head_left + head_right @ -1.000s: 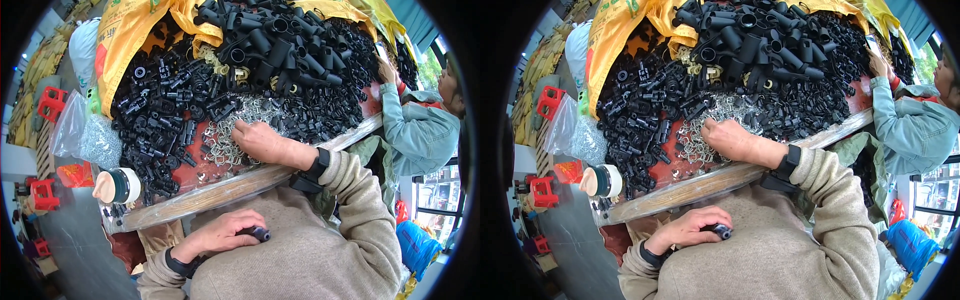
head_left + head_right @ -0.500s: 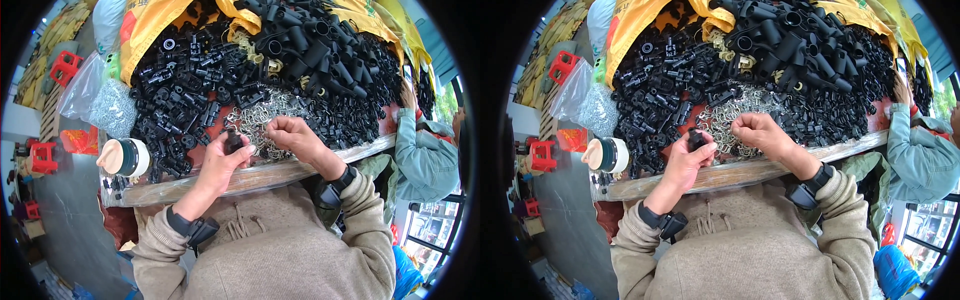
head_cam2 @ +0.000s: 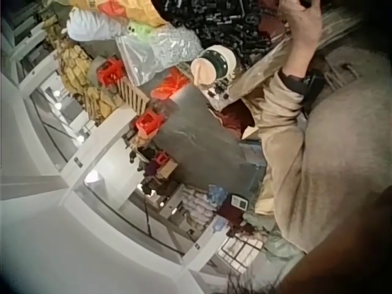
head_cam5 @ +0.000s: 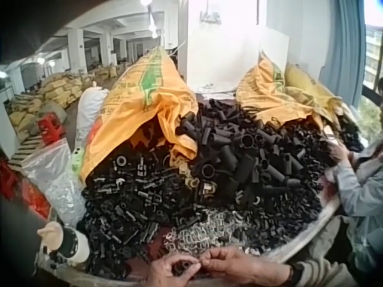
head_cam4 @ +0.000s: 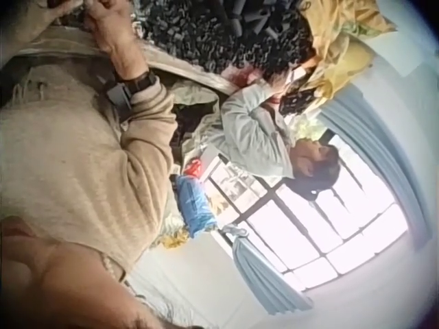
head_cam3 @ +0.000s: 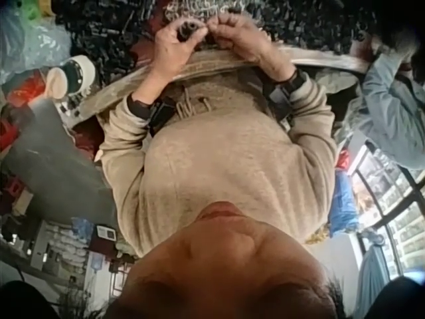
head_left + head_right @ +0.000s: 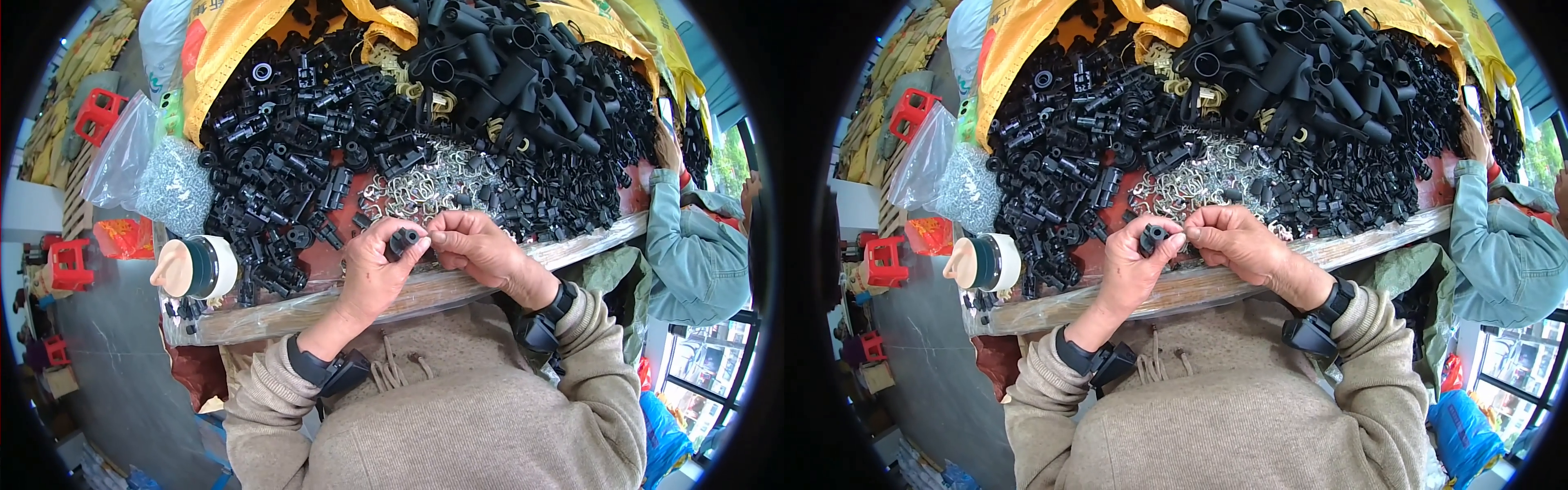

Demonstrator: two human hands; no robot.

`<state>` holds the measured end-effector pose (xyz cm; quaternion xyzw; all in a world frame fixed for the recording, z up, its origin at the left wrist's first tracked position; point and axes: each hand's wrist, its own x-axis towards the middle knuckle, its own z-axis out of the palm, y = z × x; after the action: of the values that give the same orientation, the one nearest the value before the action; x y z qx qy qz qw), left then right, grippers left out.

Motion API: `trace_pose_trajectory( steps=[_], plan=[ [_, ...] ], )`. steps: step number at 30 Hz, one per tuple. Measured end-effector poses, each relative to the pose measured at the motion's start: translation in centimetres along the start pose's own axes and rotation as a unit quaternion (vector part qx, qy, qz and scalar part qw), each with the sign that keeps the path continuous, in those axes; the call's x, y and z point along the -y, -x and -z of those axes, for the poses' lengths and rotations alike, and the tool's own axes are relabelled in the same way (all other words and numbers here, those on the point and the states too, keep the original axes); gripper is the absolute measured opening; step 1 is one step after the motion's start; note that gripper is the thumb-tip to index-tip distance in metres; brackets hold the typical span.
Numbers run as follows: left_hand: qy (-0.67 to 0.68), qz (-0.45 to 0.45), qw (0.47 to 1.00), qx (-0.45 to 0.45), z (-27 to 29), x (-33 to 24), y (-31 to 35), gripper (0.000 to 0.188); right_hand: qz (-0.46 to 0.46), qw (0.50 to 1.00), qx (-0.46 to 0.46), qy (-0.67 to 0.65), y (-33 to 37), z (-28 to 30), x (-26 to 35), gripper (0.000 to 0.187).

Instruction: The person picks up a black plastic component and a small metal clip, fits the clip into the component, and then slides a larger black plastic sleeve over the assembly, repeating the process for multiple units.

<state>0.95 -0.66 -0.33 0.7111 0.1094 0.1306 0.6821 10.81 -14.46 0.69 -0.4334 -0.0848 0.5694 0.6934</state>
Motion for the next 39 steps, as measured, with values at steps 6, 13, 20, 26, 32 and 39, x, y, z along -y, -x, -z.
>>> trace_pose_trajectory(
  steps=[6,13,20,26,32,39],
  plan=[
    [0.132,0.122,0.984,0.019,0.0,-0.4,-0.1,0.011,0.062,0.995,-0.01,0.076,0.3,-0.6,-0.4,0.013],
    [0.275,0.215,0.936,0.046,0.2,-0.6,0.1,0.016,0.274,0.87,-0.068,0.405,0.3,-0.2,-1.0,0.014],
    [0.466,0.269,0.837,0.1,1.3,-1.0,0.4,0.031,0.249,0.844,-0.077,0.469,1.3,-0.7,0.3,0.009],
    [0.369,0.261,0.886,0.103,1.0,-0.9,1.1,0.034,0.334,0.745,-0.063,0.573,1.7,-1.8,0.8,0.008],
    [0.368,0.259,0.887,0.105,1.0,-0.8,1.8,0.035,0.369,0.675,-0.044,0.637,1.5,-2.1,0.4,0.014],
    [0.318,0.257,0.906,0.107,0.8,-1.0,2.1,0.029,0.337,0.64,0.007,0.691,1.4,-2.1,0.7,0.015]
  ],
)
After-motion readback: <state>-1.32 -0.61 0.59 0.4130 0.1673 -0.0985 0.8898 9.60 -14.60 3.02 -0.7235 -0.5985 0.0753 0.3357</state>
